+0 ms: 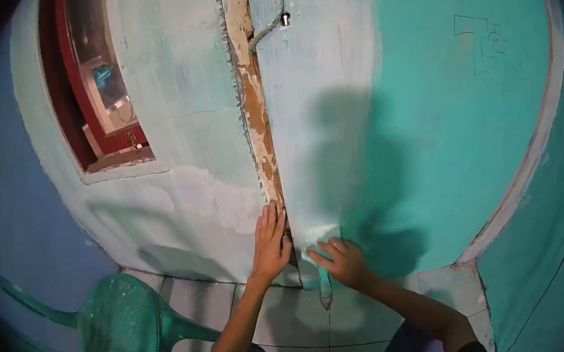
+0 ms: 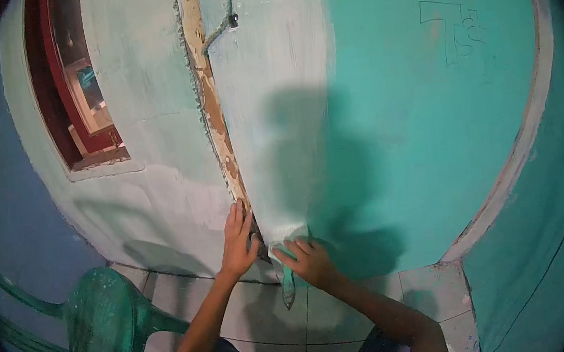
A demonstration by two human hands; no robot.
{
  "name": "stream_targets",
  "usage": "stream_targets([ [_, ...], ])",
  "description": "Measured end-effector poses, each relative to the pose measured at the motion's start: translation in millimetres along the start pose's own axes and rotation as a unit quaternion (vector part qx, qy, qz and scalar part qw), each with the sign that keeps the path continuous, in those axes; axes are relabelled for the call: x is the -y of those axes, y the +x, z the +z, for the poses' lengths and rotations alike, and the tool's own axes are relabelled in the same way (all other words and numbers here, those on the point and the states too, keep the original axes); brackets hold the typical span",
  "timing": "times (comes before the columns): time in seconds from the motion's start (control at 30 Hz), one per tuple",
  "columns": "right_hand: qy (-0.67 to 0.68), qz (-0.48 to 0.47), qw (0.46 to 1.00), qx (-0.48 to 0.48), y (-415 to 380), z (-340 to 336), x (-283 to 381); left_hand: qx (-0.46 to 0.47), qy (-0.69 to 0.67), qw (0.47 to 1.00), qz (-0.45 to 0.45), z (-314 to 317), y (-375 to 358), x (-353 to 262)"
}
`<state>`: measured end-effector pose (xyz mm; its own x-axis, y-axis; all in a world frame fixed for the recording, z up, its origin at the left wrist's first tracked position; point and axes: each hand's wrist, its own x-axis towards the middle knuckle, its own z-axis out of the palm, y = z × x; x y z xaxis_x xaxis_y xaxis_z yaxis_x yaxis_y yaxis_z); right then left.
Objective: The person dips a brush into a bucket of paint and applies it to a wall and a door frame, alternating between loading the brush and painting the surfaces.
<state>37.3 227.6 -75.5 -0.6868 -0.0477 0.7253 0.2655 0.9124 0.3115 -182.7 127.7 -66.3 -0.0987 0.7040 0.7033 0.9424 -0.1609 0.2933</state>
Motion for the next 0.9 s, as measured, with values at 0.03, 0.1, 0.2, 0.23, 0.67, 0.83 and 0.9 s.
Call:
stream_targets([
  [0.03, 0.065, 0.000, 0.997, 0.042, -9.9, 4.9, 2.5, -0.006, 0.002, 1.000, 0.009, 0.6, 0.6, 1.1],
  [0.1, 0.153, 0.041, 0.980, 0.119, -7.1, -8.2, 9.3, -0.006, 0.014, 1.000, 0.012, -4.2, -0.1, -3.9],
  [0.2, 0.099, 0.052, 0.993, 0.038, 36.0, -39.7, -5.3, -0.025, 0.029, 0.999, 0.017, -6.4, 8.7, -5.7],
  [0.23, 0.079, 0.067, 0.995, -0.015, 55.1, -52.6, -12.2, -0.023, 0.027, 0.999, 0.010, -7.4, 5.7, -6.2],
  [0.67, 0.026, 0.028, 0.999, 0.020, 17.5, -17.8, 3.8, 0.005, 0.009, 1.000, 0.029, -13.9, -5.5, -6.2],
  [0.83, 0.023, 0.061, 0.994, -0.090, 107.2, -80.2, -8.2, -0.056, 0.042, 0.998, 0.007, -11.8, 6.4, 1.7],
  [0.9, -0.030, 0.053, 0.980, -0.191, 145.3, -96.6, -27.4, -0.085, 0.028, 0.996, 0.006, -12.8, 11.3, -3.1],
])
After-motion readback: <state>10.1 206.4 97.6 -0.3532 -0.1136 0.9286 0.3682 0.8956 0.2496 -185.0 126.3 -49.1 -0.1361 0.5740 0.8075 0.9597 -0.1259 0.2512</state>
